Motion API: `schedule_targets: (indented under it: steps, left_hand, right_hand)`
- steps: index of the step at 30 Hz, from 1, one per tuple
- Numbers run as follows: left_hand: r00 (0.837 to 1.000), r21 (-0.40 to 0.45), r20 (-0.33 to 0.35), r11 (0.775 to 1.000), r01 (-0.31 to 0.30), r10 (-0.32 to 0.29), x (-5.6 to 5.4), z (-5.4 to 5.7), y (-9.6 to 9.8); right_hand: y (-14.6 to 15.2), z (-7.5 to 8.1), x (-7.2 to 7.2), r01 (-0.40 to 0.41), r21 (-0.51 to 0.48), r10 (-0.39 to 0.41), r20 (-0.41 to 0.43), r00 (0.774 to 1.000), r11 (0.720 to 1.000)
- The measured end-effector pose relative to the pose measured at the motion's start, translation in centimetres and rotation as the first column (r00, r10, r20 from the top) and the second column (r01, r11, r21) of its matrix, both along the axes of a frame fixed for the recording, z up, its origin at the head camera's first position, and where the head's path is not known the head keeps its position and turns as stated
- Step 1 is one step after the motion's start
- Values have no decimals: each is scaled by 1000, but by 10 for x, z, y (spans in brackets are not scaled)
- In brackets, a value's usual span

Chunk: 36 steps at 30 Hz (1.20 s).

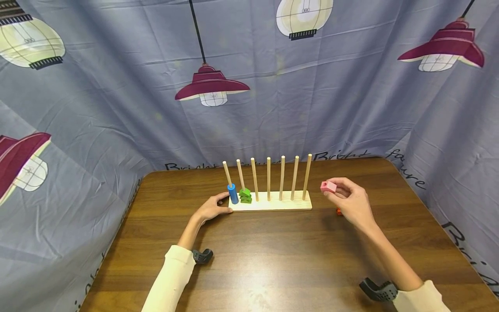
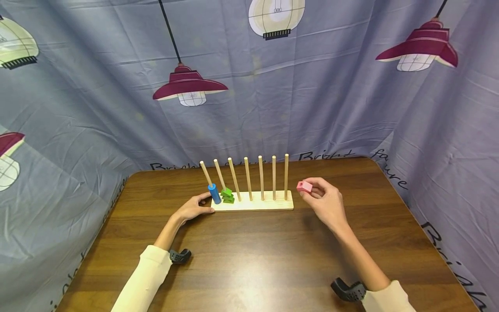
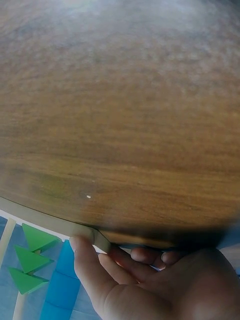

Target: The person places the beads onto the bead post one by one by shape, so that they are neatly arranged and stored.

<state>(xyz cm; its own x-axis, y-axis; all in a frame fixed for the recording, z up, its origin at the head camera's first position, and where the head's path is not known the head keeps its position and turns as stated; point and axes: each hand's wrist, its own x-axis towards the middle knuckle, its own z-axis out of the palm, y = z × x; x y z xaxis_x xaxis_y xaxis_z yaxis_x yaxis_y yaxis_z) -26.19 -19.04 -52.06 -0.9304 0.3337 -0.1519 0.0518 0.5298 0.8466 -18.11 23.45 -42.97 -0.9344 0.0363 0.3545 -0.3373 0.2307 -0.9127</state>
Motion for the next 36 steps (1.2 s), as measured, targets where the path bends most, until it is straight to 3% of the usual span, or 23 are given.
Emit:
schedule_targets:
  steps: [9, 19, 27, 36]
  left_hand:
    - [1000, -7, -17, 1000, 8, -8, 1, 0, 1]
    - [1000, -10, -15, 1000, 8, -8, 0, -1, 0]
    - [1000, 10, -25, 1000, -3, 4, 1, -1, -1]
    - [1000, 15, -22, 1000, 3, -2, 1, 0, 1]
  right_hand:
    - [-62, 37, -21, -138, -69, 134, -54, 989, 988]
    - [-113, 58, -43, -171, -86, 162, -103, 981, 981]
    - [-148, 63, -59, -149, -71, 137, -158, 978, 986]
    - [-165, 51, -73, -48, 0, 48, -119, 992, 999]
